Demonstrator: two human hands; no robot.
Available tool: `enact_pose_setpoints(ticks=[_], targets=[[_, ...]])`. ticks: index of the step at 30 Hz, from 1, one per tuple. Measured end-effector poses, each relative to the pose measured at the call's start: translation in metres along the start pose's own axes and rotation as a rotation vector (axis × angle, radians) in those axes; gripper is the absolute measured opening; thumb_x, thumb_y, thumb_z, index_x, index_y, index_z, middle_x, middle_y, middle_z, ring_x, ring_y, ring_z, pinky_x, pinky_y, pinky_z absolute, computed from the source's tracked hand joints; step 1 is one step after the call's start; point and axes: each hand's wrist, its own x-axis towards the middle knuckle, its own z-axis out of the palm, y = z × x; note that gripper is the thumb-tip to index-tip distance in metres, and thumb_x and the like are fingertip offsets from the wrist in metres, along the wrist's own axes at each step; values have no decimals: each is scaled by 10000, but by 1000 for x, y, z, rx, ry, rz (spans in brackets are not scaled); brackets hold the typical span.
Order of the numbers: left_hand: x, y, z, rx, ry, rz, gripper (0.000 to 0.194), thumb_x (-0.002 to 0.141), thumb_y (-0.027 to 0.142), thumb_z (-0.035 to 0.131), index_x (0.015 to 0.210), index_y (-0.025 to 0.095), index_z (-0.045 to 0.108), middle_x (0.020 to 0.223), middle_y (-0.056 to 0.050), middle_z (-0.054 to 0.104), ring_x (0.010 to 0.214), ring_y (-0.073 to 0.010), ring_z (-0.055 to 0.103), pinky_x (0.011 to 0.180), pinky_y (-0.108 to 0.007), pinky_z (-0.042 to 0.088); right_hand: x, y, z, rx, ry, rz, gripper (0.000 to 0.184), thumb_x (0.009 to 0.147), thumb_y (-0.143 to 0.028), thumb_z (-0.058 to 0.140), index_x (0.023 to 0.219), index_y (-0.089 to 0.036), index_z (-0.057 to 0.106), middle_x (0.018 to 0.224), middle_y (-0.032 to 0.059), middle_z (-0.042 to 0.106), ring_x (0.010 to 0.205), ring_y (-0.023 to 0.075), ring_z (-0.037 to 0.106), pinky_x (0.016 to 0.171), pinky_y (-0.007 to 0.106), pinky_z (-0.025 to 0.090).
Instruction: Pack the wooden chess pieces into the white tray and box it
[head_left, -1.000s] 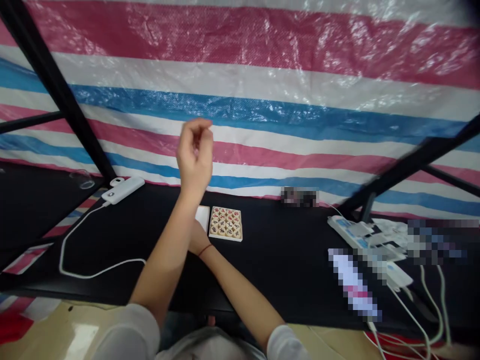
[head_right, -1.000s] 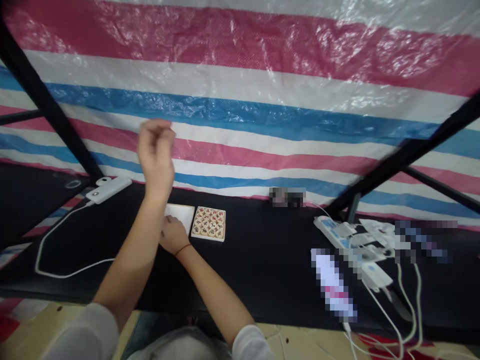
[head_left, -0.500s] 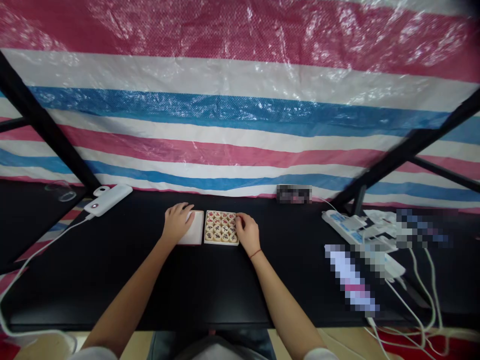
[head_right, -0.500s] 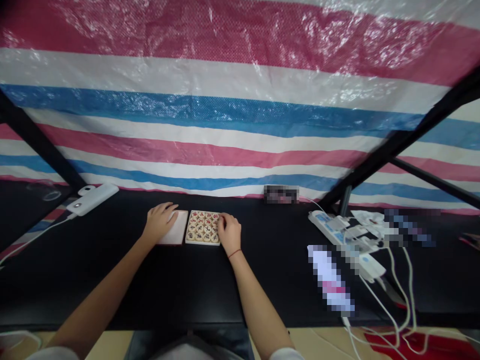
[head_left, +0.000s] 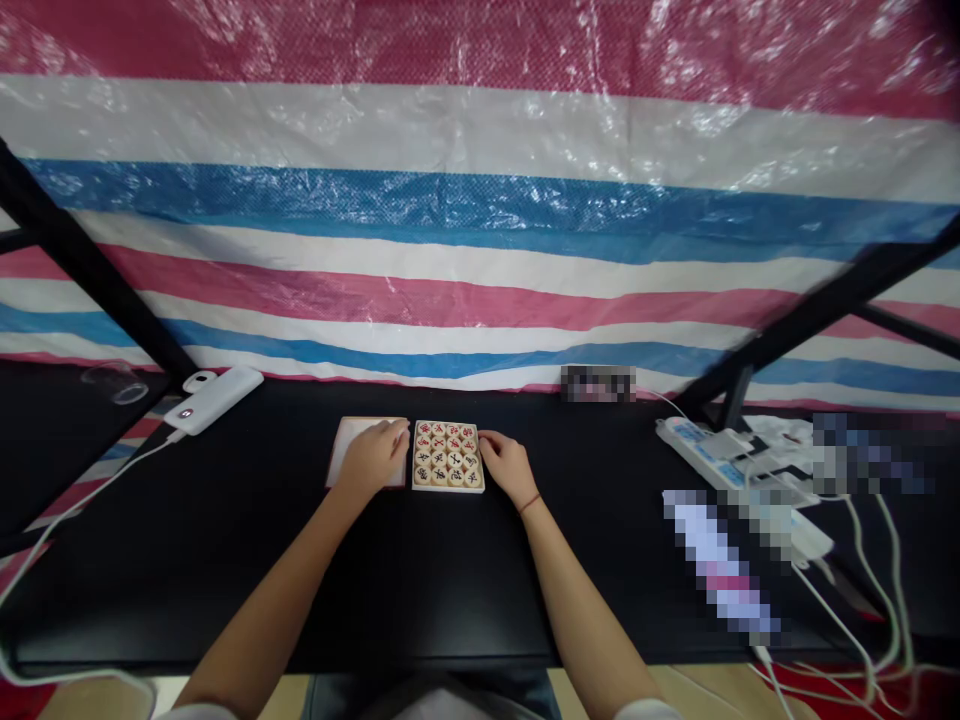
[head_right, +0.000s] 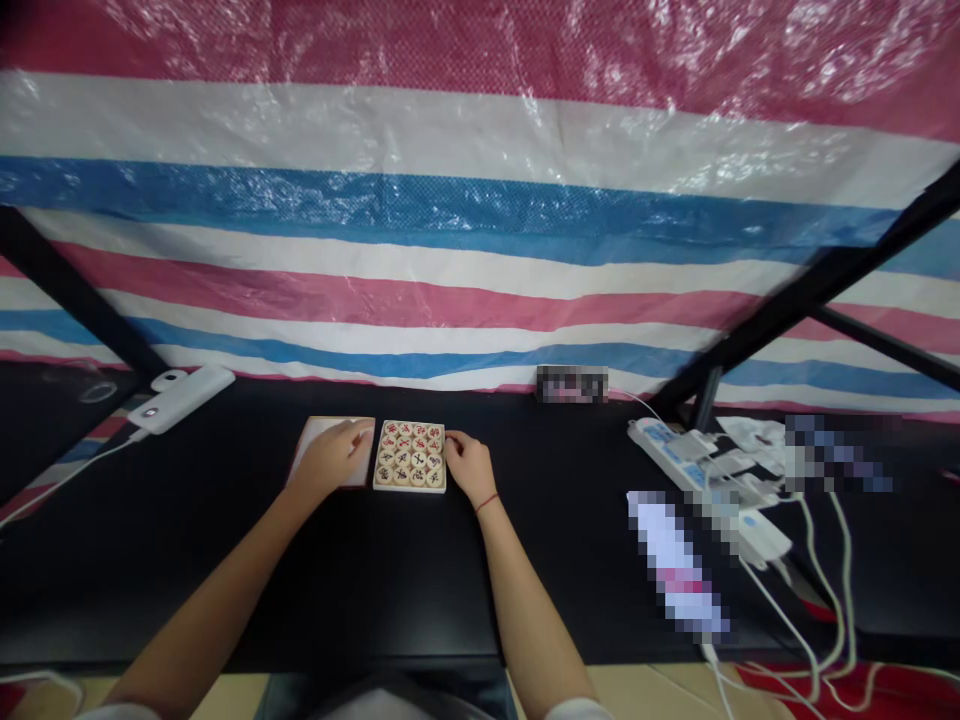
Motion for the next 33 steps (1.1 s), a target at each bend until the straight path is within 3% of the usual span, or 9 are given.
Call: enact_pose_setpoints(ticks=[3,5,8,16,18,23,28,33], targets=[[-4,11,5,-50,-144,-61,351,937,292,382,1231,214,557,1019,-82,719,874,-219,677,762,-302,481,-1,-4,2,7,-11,-2,327,830,-263,464,1004,-201,734,830,39,742,723,175,672,708,258,486],[-6,13,6,-39,-204,-100,362,949,290,352,1260,188,506,927,-93,731,804,-234,692,709,-304,476,-1,-7,4,13,-12,-5,318,829,-258,470,995,-202,736,821,37,741,717,175,671,707,259,487],[-9,11,5,-18,-245,-132,351,963,288,308,1252,164,464,783,-87,722,739,-254,701,663,-305,459,-3,-10,7,23,-13,-19,309,827,-263,483,991,-198,737,783,30,735,694,171,663,691,253,481],[-7,4,1,-45,-293,-128,301,965,263,246,1158,168,456,699,-75,685,727,-273,694,652,-320,449,-6,-18,6,46,-21,-16,272,816,-264,514,946,-167,732,640,1,666,621,149,624,617,226,433],[-2,5,-2,-50,-257,-138,304,969,291,261,1160,183,472,752,-67,683,737,-254,687,655,-312,453,-6,-19,5,44,-25,-17,260,813,-257,525,943,-164,730,635,-1,663,610,144,618,614,222,426],[15,15,1,96,-32,-59,299,948,349,393,1136,230,591,1021,-78,629,916,-208,629,760,-285,458,-5,-16,6,22,-15,-35,241,821,-244,533,948,-176,726,625,-6,665,587,134,610,605,214,420],[19,23,12,222,-84,-75,302,950,316,394,1020,211,668,1003,-72,628,903,-202,612,775,-281,441,-6,-16,7,24,-18,-27,233,826,-237,543,952,-171,727,634,-1,670,596,130,612,606,205,424],[14,23,12,208,-56,-24,299,945,324,412,1012,193,671,1021,-86,640,917,-215,602,791,-293,424,-8,-15,9,33,3,-28,225,824,-231,542,945,-180,725,631,-7,662,588,129,601,620,214,432]])
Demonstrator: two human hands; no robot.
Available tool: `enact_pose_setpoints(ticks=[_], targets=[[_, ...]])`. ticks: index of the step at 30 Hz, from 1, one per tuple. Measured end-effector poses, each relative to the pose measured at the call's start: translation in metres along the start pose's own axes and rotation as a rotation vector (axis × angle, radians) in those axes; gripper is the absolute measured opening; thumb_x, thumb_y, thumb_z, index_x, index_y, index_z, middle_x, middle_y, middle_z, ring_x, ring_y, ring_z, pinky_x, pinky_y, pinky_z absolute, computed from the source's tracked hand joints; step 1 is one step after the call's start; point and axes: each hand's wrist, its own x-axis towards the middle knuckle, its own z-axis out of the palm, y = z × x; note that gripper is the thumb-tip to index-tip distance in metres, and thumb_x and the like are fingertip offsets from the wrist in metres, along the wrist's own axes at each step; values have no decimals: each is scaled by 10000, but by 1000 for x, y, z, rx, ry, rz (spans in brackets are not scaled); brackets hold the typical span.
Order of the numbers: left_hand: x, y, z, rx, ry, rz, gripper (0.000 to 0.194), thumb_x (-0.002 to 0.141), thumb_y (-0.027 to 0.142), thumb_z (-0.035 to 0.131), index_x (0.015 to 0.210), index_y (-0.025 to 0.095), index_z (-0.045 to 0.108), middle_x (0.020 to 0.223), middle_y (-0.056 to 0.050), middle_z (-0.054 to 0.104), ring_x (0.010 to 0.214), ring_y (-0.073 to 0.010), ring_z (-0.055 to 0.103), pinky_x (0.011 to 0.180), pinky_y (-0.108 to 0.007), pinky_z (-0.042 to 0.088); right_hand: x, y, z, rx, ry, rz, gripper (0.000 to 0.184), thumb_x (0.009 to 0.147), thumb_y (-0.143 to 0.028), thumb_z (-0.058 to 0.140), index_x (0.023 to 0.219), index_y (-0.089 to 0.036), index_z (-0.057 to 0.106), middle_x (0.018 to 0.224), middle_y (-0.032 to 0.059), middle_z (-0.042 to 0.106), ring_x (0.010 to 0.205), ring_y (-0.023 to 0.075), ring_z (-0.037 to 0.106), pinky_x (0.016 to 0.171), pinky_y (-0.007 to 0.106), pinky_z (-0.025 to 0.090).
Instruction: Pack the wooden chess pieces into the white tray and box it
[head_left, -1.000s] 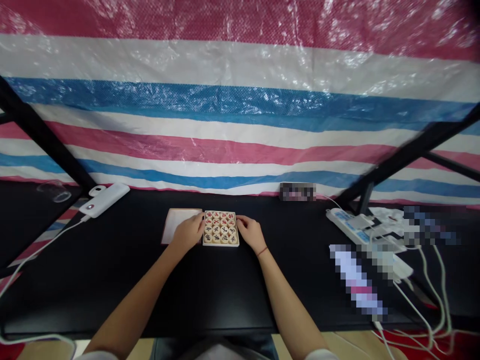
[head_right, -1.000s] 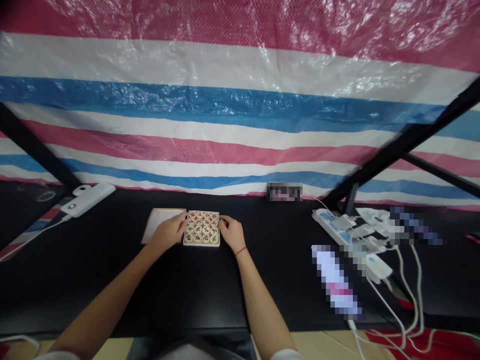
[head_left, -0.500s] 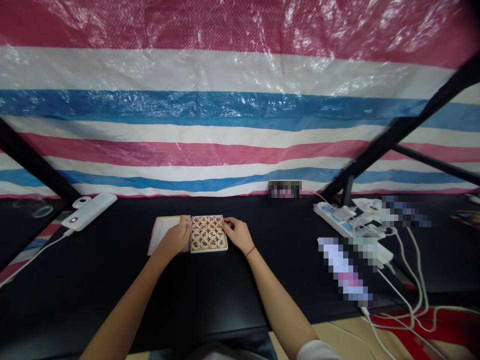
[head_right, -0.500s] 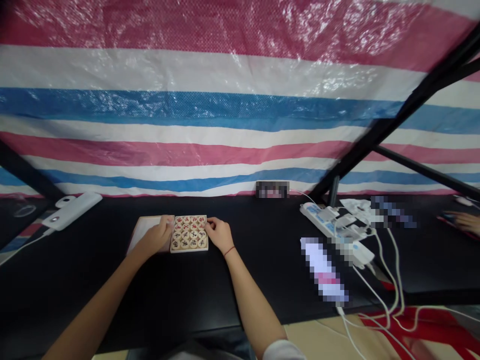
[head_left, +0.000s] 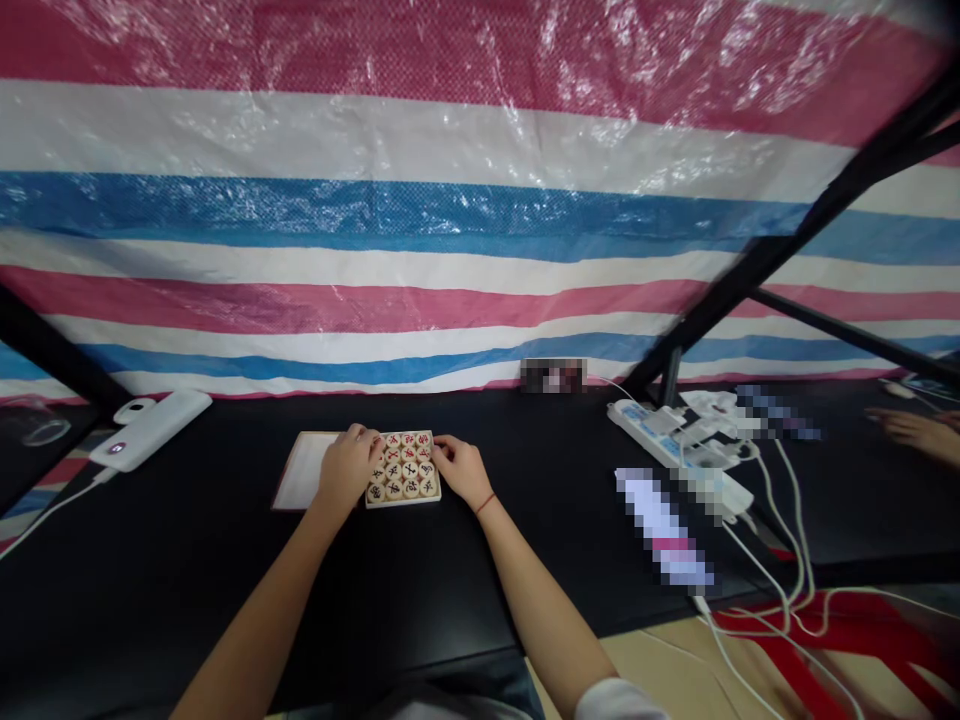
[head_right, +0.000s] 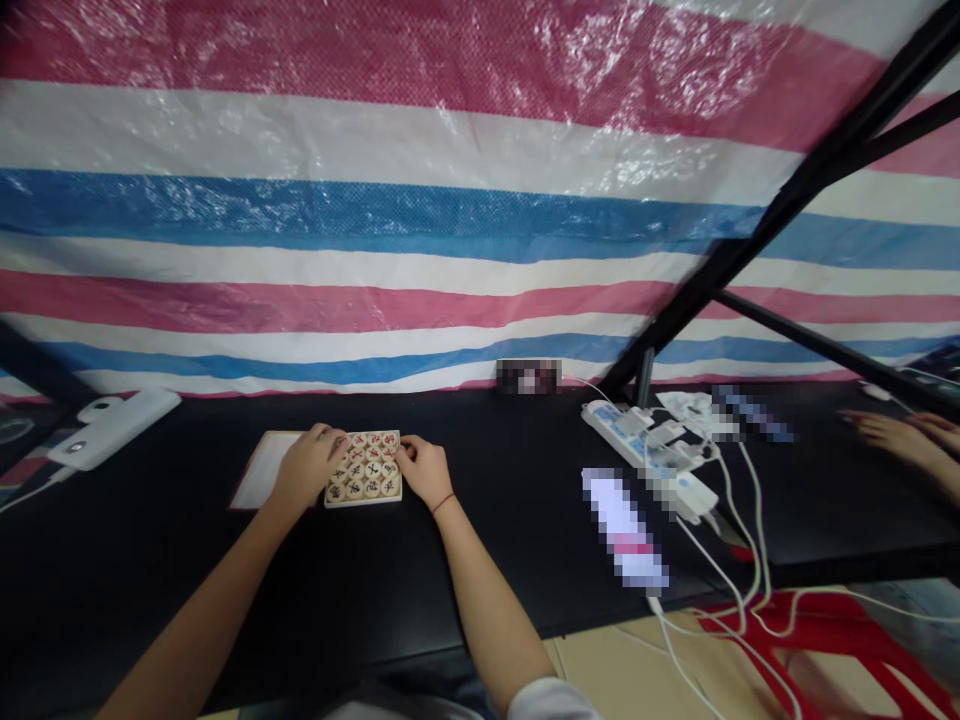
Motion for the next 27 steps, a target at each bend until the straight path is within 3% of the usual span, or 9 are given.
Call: enact_pose_setpoints(ticks=[4,7,10,13,16,20,24,27], targets=[[-1,0,-2,-69,14,6,223,918,317,464,949,202,653,1030,-71,660,937,-236,587,806,-330,402,-2,2,1,41,19,1,227,841,-267,523,923,-182,717,606,-9,644,568,133,590,603,229,442],[-1,2,-4,-180,18,-25,159,896,299,494,891,220,632,948,-37,687,941,-232,587,850,-360,381,-3,-1,2,73,161,-48,273,867,-299,486,986,-160,689,644,11,650,600,154,598,629,264,476],[-1,6,-4,-431,94,-72,149,872,332,520,857,218,613,884,-21,690,895,-202,608,864,-344,402,-4,-15,6,52,308,-302,278,858,-276,511,1066,-158,653,907,80,693,849,198,628,802,331,504],[-3,13,-3,-785,143,-89,190,837,393,546,866,211,593,848,-6,681,822,-165,627,805,-284,457,-5,-31,13,40,231,-591,297,857,-253,552,1138,-185,616,1123,100,658,1056,212,587,929,365,477],[-5,18,-2,-942,126,-87,197,817,402,563,853,210,591,821,9,676,798,-150,635,772,-256,481,-6,-41,20,56,179,-677,283,900,-228,501,1167,-212,594,1104,79,670,1030,184,606,917,343,489],[-6,14,-3,-838,125,-53,247,851,420,531,947,214,628,877,-9,702,853,-169,647,800,-278,488,-1,-32,15,10,246,-571,291,896,-236,509,1175,-206,585,1101,80,673,1025,193,615,918,347,480],[-6,2,-4,-446,221,-55,257,885,348,483,989,216,678,992,-58,706,968,-234,612,890,-375,433,14,0,1,-73,403,-313,265,887,-206,466,1123,-169,579,1049,99,669,979,212,609,894,358,469],[-6,-4,-3,-200,200,-114,254,889,331,489,976,236,707,1047,-72,688,995,-271,575,857,-408,405,24,24,-6,-175,394,-214,177,863,-181,450,966,-186,594,940,81,667,926,216,595,864,350,451]])
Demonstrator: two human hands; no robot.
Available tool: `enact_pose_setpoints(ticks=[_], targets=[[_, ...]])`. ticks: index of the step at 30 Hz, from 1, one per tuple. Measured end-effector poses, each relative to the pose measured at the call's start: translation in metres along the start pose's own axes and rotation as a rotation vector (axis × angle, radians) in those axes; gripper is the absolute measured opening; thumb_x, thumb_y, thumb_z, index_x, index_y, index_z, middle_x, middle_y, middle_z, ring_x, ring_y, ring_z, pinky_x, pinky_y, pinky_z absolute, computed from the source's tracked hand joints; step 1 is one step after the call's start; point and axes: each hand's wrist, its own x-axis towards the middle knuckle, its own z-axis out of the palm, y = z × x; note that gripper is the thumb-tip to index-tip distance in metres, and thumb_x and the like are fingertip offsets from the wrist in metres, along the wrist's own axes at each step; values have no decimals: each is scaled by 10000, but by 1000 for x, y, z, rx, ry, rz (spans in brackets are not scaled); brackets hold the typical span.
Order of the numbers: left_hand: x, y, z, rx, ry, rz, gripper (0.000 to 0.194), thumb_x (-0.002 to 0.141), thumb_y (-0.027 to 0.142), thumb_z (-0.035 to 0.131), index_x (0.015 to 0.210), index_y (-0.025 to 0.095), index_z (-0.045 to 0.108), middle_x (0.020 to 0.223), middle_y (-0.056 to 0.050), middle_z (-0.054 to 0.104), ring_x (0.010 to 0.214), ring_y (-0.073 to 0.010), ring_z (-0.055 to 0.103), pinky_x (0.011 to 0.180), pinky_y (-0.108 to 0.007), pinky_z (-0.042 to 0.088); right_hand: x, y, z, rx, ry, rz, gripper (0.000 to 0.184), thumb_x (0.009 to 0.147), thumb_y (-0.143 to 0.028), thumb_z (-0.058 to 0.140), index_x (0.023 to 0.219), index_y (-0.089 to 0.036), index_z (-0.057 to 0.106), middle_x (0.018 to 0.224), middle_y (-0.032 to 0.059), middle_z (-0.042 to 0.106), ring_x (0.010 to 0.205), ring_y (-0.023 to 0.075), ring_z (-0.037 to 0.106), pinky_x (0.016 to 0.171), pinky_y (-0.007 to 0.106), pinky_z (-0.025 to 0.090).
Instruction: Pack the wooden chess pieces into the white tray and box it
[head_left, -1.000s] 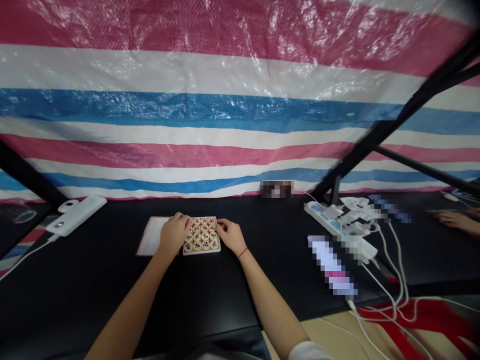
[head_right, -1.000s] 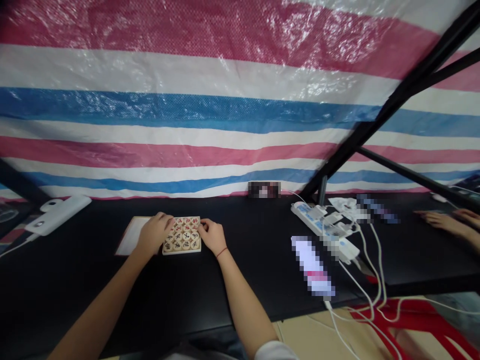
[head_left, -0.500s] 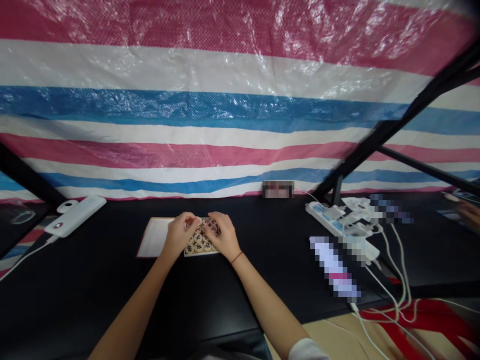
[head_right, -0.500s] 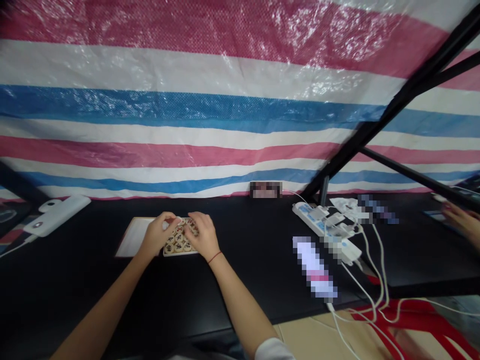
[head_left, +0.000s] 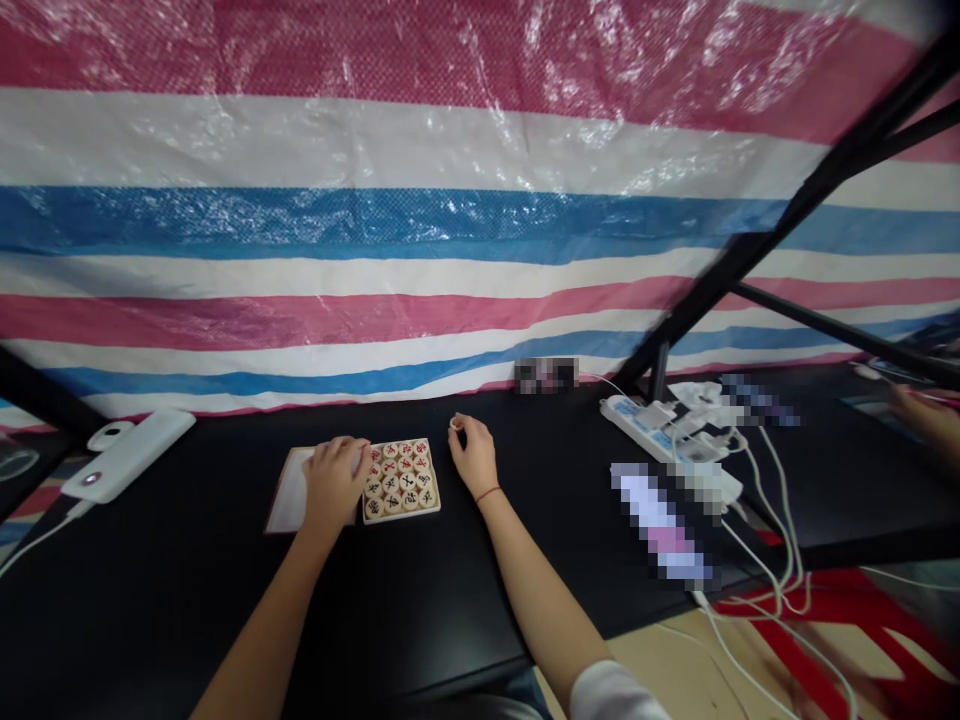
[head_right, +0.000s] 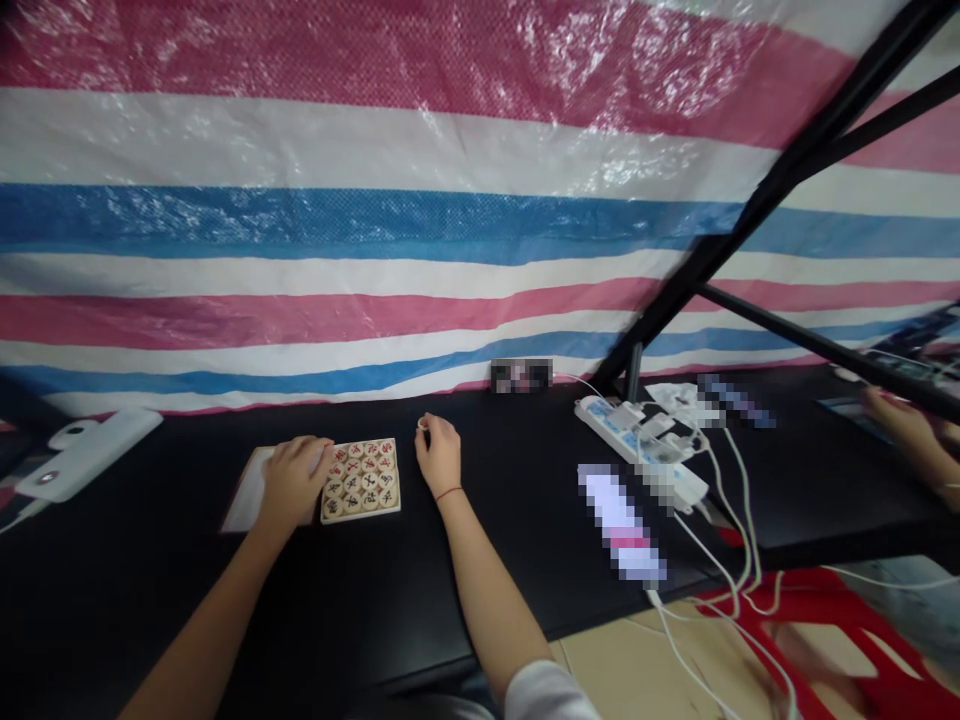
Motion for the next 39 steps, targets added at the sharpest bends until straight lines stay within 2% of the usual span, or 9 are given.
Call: enact_pose_setpoints(ticks=[2,5,15,22,27,33,39], targets=[[-1,-2,1,81,-40,-12,261,899,340,482,965,246,716,1070,-71,676,987,-270,561,822,-401,394,1,9,2,-75,-36,47,125,837,-170,463,862,-200,581,869,66,654,909,218,581,852,341,433],[-2,-1,3,120,-92,-6,272,907,351,474,962,251,722,1081,-70,667,985,-257,549,795,-384,376,0,12,5,-131,-65,81,80,811,-177,488,807,-205,563,836,52,635,909,218,562,851,331,407],[1,14,4,272,-93,8,347,918,324,408,883,199,729,1024,-112,664,924,-268,548,746,-387,348,1,9,4,-148,-50,69,65,790,-189,499,797,-197,563,808,36,613,854,200,546,789,300,381],[11,28,-4,336,-223,-61,372,915,314,376,870,161,712,885,-120,652,870,-267,603,737,-365,378,-1,6,1,-99,-51,90,71,791,-174,502,824,-195,561,854,44,604,929,215,534,844,329,380],[15,31,-7,334,-308,-88,390,928,326,347,910,163,700,899,-109,670,866,-265,637,732,-357,400,-2,7,0,-66,-53,88,83,788,-162,503,823,-195,571,845,42,604,942,219,536,855,332,384],[11,36,-3,339,-299,-122,387,918,323,349,917,144,693,914,-121,676,878,-274,643,739,-364,399,-3,11,-2,-11,-58,66,116,806,-174,489,823,-190,603,817,35,621,907,205,554,862,326,382],[5,33,2,323,-239,-118,389,921,308,345,879,144,695,910,-131,671,883,-268,631,759,-366,388,1,11,2,-59,-75,110,111,799,-211,502,764,-198,606,801,41,640,853,208,547,819,320,365]])
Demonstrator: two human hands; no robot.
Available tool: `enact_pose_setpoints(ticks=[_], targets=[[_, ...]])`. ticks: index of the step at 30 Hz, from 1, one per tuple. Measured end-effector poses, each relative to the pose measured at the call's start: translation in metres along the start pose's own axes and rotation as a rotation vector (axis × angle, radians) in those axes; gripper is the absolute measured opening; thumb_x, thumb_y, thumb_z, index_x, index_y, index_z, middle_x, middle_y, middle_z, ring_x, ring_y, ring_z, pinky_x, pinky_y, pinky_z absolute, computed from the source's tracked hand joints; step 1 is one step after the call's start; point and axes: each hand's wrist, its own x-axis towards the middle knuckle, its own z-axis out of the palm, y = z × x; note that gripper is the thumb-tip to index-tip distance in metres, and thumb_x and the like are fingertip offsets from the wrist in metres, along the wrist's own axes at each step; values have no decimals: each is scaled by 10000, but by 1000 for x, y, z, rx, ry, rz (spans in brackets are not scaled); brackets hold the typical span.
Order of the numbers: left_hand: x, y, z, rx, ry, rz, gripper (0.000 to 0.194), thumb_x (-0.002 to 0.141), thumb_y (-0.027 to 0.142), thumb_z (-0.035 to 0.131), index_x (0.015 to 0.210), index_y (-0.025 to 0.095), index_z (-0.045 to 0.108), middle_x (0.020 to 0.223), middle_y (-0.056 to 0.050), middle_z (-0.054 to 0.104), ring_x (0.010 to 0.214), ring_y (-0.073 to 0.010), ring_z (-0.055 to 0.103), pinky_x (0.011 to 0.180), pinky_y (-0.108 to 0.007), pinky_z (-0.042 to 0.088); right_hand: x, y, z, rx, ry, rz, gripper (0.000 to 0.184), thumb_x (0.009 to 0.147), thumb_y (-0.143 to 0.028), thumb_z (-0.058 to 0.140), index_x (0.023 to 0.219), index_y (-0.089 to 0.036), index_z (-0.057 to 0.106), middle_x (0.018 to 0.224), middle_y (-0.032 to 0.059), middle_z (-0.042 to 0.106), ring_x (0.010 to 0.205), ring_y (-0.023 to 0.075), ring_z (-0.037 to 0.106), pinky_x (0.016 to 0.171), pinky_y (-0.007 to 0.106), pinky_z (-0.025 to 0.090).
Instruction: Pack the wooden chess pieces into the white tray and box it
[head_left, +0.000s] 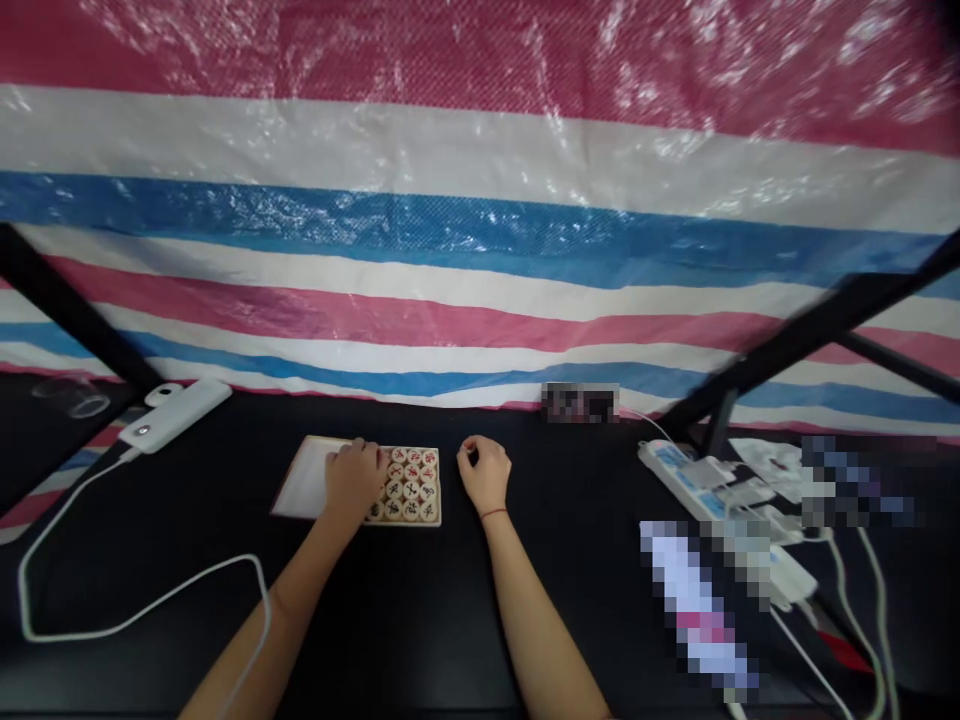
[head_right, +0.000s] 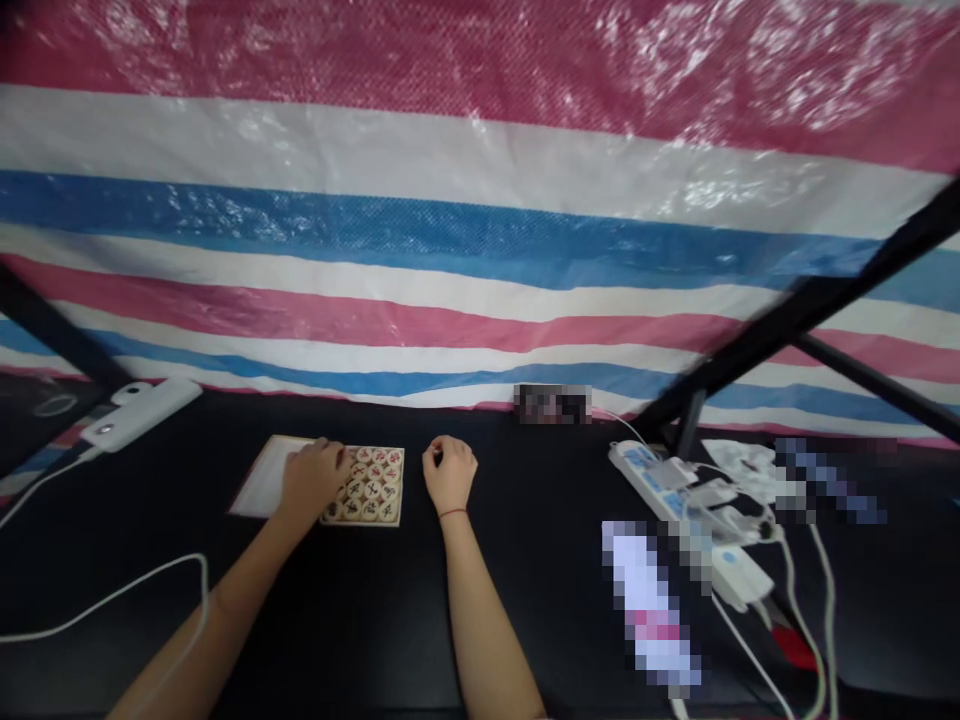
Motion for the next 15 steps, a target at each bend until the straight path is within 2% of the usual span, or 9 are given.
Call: enact_pose_setpoints(ticks=[4,8,12,15], targets=[[0,0,4,-7,-9,-12,394,927,296,330,920,135,690,933,-138,666,884,-277,624,765,-378,383,-1,-2,1,-8,-13,7,115,799,-212,498,778,-200,610,828,45,646,885,214,546,822,318,357],[1,-2,4,-58,-24,-13,314,903,303,393,940,150,665,947,-120,652,897,-261,615,748,-351,389,-2,-4,0,-16,3,-1,116,802,-212,496,778,-200,609,831,46,647,875,209,545,811,313,358],[1,-6,6,-89,66,31,256,894,295,428,913,183,657,973,-100,650,941,-261,588,761,-347,377,-1,-5,1,-39,-2,16,109,801,-200,504,787,-204,611,841,38,652,915,217,547,830,325,353],[0,-9,8,-129,91,77,209,888,271,444,868,201,639,961,-76,678,955,-252,579,792,-354,354,-1,-3,2,-39,-3,18,106,803,-199,508,796,-205,614,864,42,656,937,221,546,841,333,362]])
